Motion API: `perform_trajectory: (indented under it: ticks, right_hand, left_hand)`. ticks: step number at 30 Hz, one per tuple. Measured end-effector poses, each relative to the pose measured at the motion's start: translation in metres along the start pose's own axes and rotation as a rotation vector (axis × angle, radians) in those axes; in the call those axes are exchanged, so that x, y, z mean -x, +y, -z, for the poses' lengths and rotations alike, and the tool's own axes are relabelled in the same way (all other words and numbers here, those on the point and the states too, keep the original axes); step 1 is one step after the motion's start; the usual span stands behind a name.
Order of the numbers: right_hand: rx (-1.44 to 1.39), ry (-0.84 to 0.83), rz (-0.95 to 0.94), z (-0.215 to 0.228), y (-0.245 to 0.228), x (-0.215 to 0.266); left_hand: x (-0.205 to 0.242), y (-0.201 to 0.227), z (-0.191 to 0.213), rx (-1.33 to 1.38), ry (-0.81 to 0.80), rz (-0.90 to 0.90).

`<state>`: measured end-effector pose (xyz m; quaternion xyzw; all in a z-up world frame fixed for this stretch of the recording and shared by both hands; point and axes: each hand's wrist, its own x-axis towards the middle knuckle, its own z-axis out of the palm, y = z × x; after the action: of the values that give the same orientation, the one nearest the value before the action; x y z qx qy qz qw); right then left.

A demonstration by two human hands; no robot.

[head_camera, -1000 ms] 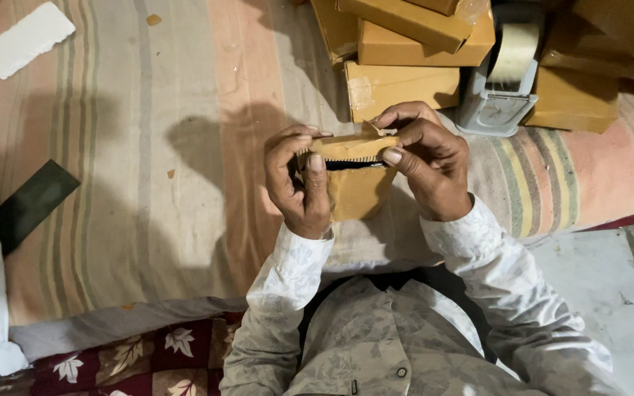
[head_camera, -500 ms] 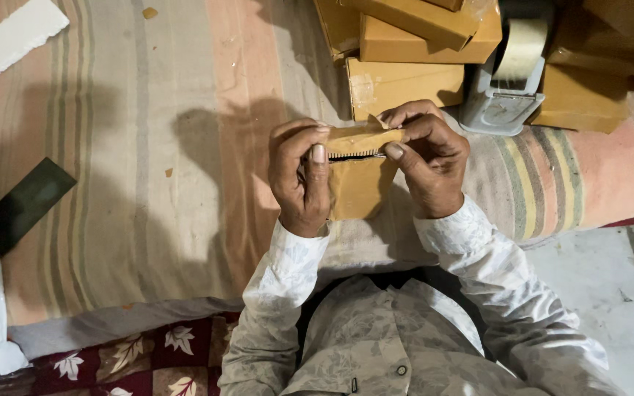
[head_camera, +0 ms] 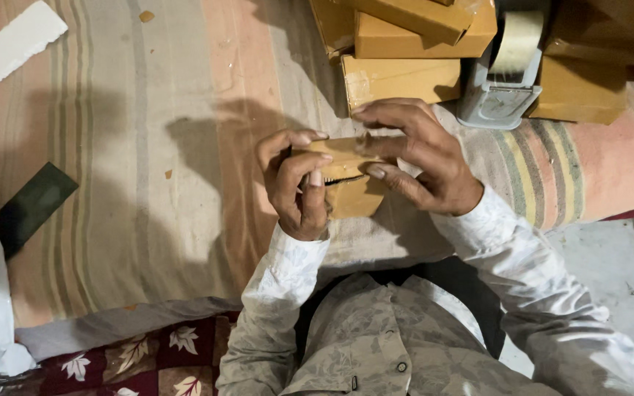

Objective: The person places small black product boxes into larger brown cardboard boxes, folds the flaps, and seals each with packing tape using a tape dispenser. The sealed boxes are set aside on the table.

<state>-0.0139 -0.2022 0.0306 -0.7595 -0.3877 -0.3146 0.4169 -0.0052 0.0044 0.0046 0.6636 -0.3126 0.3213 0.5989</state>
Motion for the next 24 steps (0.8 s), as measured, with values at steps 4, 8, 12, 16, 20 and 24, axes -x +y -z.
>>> perform_trajectory:
  ticks: [4,8,12,16,20,24]
  right_hand:
    - [-0.132,0.015,-0.113,0.008,0.002,-0.003]
    - [-0.271,0.080,-0.263,0.003,-0.010,-0.004]
    - [0.074,-0.010,-0.047,0.002,-0.014,-0.023]
    - [0.103,-0.210,-0.015,0.005,-0.012,-0.030]
    - [-0.248,-0.206,-0.096,0.002,-0.004,-0.033]
    - [-0.349,-0.144,-0.201,-0.002,0.002,-0.026]
  left_hand:
    - [-0.022,0.002,0.017,0.002,-0.286,-0.065]
    - [-0.027,-0.003,0.024,0.035,-0.327,0.038]
    - [-0.017,-0.014,0.012,0.142,-0.253,0.074]
    - [-0.002,-0.021,0.004,0.206,-0.168,0.133]
    - [-0.002,-0.026,0.000,0.187,-0.075,0.086]
    - [-0.002,-0.032,-0.002,0.151,-0.056,0.060]
